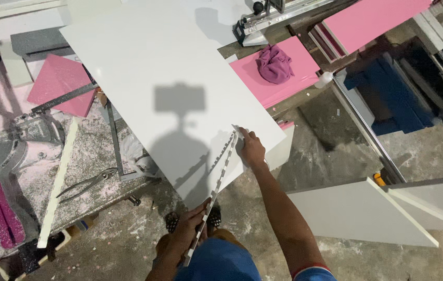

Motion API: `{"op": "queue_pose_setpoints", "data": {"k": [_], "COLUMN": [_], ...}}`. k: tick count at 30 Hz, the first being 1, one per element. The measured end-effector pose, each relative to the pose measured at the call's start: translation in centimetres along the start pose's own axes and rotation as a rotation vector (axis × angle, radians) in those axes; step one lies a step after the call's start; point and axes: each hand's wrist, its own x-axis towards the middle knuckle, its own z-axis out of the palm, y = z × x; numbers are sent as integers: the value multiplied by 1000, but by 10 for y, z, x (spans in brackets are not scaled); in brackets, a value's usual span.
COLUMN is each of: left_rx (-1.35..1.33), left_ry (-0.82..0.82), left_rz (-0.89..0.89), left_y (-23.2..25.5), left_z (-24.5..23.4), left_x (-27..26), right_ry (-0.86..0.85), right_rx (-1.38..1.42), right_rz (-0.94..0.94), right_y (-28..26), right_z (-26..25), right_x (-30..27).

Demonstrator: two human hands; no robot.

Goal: The person wipes a white panel with a cloth, applies adhesive from a bottle to a grooved plastic strip, and then presses the strip onto the edge of the panel.

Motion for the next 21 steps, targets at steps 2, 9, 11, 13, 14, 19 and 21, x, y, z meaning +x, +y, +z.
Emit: {"op": "queue_pose_setpoints", "data": {"k": [2, 9, 11, 13, 14, 19, 21], "left_rx": [83, 143, 105, 118, 130, 75, 98], "left_ry": [-40, 117, 89, 81, 75, 174, 190], "left_rz": [86, -82, -59, -46, -30, -3, 38], "left_y": [-2, 23, 47, 39, 35, 25, 18], "left_z": [-4, 10, 19, 13, 10, 9, 5], "left_x": [3, -9, -25, -13, -8, 13, 24], "right_ry": [57, 176, 330, 315, 300, 266, 242], "right_rx": [-68, -62, -21, -18, -14, 12, -13], "right_rz": [-106, -220, -307, -304, -302, -292, -295], "right_y": [9, 0, 1, -7, -11, -11, -28], "right_z": [8, 7, 14, 6, 2, 8, -10], "right_x": [-3, -27, -33, -43, -48, -63, -79]}}
